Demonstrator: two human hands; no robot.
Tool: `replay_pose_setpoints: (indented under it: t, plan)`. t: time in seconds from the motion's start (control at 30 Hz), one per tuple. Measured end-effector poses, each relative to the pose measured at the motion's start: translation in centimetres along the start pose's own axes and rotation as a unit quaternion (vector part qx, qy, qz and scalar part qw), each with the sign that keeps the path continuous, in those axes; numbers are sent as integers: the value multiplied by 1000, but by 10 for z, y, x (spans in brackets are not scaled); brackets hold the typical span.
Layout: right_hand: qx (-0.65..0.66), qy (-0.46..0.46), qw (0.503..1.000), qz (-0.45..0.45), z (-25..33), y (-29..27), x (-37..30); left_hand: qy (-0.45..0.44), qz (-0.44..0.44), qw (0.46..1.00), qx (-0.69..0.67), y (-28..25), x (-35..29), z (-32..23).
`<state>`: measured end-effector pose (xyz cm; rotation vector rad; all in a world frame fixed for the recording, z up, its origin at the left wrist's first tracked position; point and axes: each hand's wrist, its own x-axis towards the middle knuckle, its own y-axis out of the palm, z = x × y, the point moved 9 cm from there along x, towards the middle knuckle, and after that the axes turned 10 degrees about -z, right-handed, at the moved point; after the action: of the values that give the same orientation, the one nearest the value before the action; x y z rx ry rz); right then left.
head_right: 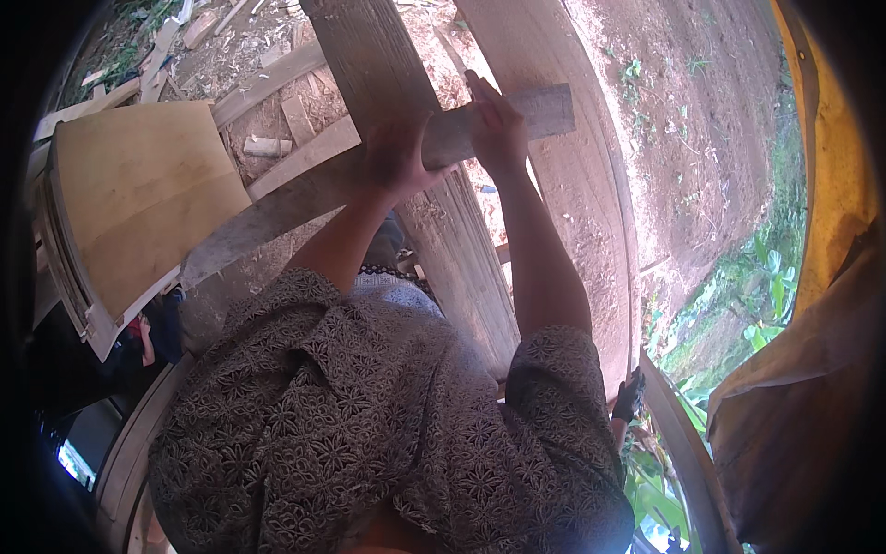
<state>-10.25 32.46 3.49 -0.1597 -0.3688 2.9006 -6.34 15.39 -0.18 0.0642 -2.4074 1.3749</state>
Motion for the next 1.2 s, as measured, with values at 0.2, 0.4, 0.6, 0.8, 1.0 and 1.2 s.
replay_pose_setpoints:
  t: [0.2,0.4,0.6,0.8,1.0,1.2]
  plan:
    - [16,-48,998,24,2,-14,-39,-23,38,997,63,1,-7,1]
    - [-48,44,998,1,44,-138,-208,-9,33,994,105,3,-6,3]
    - [-93,77,993,-1,90,-172,-257,8,14,998,56,9,-4,5]
    - [-18,-94,995,23,62,-115,-176,-10,37,998,41,4,-9,8]
    - [49,-32,998,23,7,-12,-16,-25,15,999,44,7,-1,0]
    - [-64,-5,998,-3,10,-57,-78,-36,5,997,67,9,-6,6]
